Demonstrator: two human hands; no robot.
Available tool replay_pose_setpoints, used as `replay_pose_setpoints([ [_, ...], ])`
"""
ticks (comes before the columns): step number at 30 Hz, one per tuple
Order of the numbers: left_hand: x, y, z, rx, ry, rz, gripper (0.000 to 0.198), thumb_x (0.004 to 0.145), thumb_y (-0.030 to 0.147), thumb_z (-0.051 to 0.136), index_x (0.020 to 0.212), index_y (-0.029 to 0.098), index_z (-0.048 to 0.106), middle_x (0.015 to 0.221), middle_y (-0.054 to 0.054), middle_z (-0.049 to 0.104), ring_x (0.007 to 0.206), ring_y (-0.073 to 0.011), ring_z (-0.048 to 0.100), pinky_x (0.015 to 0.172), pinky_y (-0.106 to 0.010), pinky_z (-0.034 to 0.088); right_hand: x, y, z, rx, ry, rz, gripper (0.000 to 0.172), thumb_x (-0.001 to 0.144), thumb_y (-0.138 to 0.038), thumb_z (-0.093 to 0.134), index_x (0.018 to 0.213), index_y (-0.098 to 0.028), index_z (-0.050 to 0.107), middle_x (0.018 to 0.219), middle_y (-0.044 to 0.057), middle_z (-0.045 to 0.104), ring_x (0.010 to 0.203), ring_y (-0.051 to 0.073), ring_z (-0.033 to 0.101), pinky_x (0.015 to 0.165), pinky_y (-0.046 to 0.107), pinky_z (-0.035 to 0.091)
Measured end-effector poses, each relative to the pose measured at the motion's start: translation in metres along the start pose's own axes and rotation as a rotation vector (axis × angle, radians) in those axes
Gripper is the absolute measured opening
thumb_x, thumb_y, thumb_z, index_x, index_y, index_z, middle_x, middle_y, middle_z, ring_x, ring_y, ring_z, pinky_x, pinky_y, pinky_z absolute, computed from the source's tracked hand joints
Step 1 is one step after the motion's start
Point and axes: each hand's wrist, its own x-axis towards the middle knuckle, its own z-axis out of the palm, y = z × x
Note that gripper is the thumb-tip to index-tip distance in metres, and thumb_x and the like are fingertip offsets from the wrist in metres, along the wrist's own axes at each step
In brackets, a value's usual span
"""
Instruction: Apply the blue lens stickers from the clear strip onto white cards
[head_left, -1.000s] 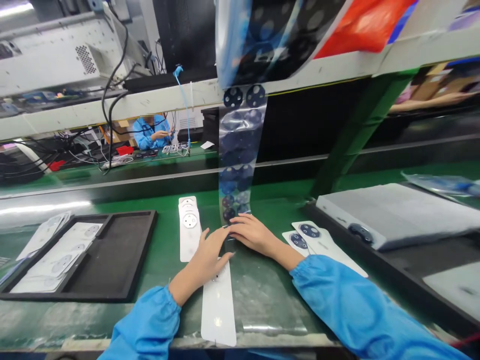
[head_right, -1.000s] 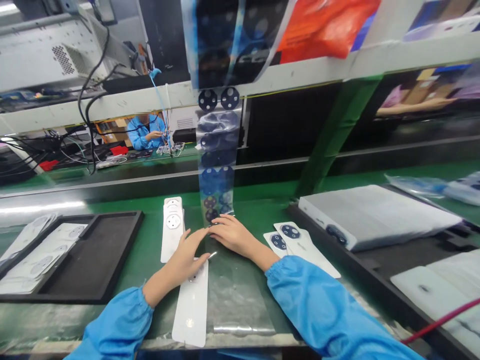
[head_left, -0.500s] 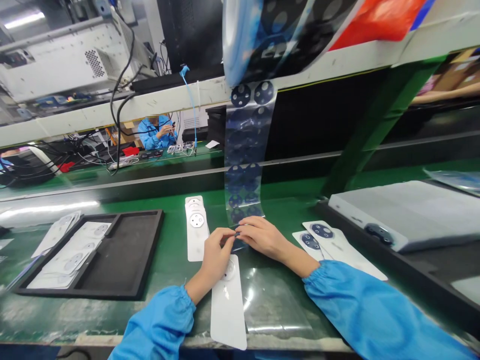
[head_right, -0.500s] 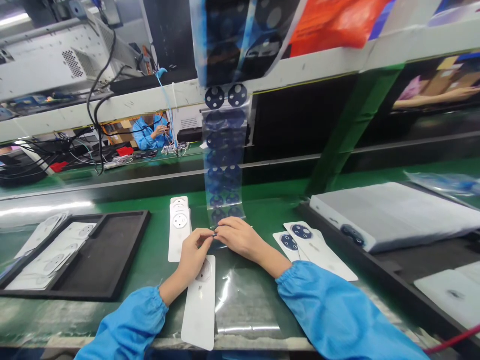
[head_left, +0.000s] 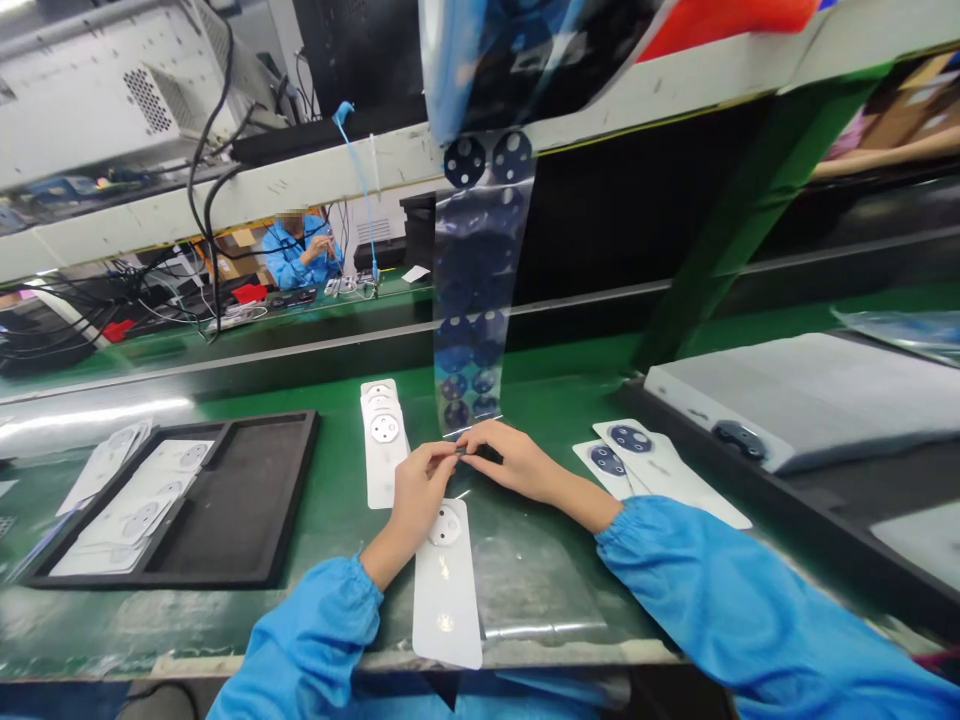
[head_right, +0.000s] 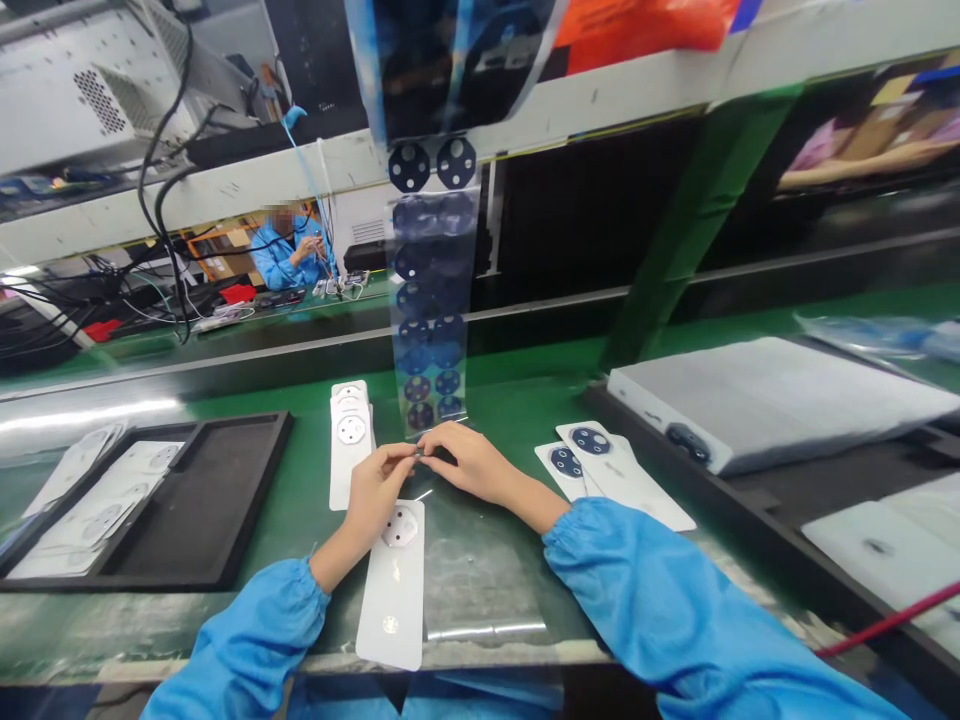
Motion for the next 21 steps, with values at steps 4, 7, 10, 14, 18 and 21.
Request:
replay_pose_setpoints([
  [4, 0.002, 0.001, -0.002, 0.082, -0.005, 0.054, 0.026, 0.101, 0.038, 0.062, 0.109, 0.014, 0.066, 0.107, -0.006, 0.068, 0.093, -0.0174, 0.068, 0.083, -0.036, 0.059, 0.002, -0.006, -0.008, 0.048, -0.143, 0.065, 0.007, 0.095, -0.022, 0.059, 0.088, -0.022, 0.061, 0.111, 0.01, 0.073, 0.11, 0.025, 0.067, 0.095, 0.042, 0.054],
  [7, 0.003, 0.002, -0.003, 0.186, -0.013, 0.104, 0.024, 0.101, 0.037, 0.062, 0.104, 0.014, 0.066, 0.102, -0.005, 0.068, 0.09, -0.0165, 0.067, 0.082, -0.035, 0.059, 0.005, -0.012, -0.021, 0.074, -0.25, 0.096, 0.007, 0.088, -0.02, 0.064, 0.081, -0.022, 0.064, 0.121, 0.012, 0.071, 0.122, 0.029, 0.063, 0.102, 0.044, 0.051],
  [10, 0.004, 0.006, -0.002, 0.281, -0.042, 0.177, 0.019, 0.101, 0.032, 0.062, 0.105, 0.014, 0.066, 0.11, -0.006, 0.067, 0.102, -0.0196, 0.066, 0.091, -0.041, 0.056, 0.008, -0.018, -0.039, 0.126, -0.372, 0.221, 0.007, 0.086, -0.025, 0.068, 0.08, -0.021, 0.067, 0.136, 0.014, 0.065, 0.138, 0.033, 0.052, 0.111, 0.047, 0.045],
  [14, 0.002, 0.012, 0.003, 0.352, -0.166, 0.259, 0.017, 0.089, 0.005, 0.062, 0.094, 0.019, 0.071, 0.116, -0.007, 0.07, 0.131, -0.0289, 0.054, 0.112, -0.057, 0.041, 0.009, -0.018, -0.059, 0.246, -0.551, 0.448, 0.008, 0.081, -0.028, 0.074, 0.079, -0.021, 0.071, 0.142, 0.013, 0.062, 0.15, 0.038, 0.034, 0.117, 0.052, 0.036],
  [18, -0.002, 0.016, 0.009, 0.308, -0.249, 0.235, 0.036, 0.073, -0.007, 0.059, 0.087, 0.023, 0.074, 0.115, -0.007, 0.072, 0.135, -0.0329, 0.051, 0.117, -0.063, 0.033, 0.01, -0.013, -0.065, 0.425, -0.627, 0.48, 0.012, 0.079, -0.029, 0.077, 0.072, -0.023, 0.07, 0.119, 0.009, 0.075, 0.146, 0.036, 0.042, 0.115, 0.049, 0.039],
  [21, -0.003, 0.018, 0.01, 0.211, -0.195, 0.164, 0.037, 0.078, 0.001, 0.063, 0.107, 0.023, 0.072, 0.121, -0.008, 0.069, 0.135, -0.0308, 0.051, 0.118, -0.059, 0.033, 0.014, -0.019, -0.061, 0.75, -0.414, 0.577, 0.027, 0.078, -0.042, 0.081, 0.07, -0.021, 0.067, 0.135, 0.011, 0.067, 0.144, 0.034, 0.045, 0.115, 0.048, 0.04],
])
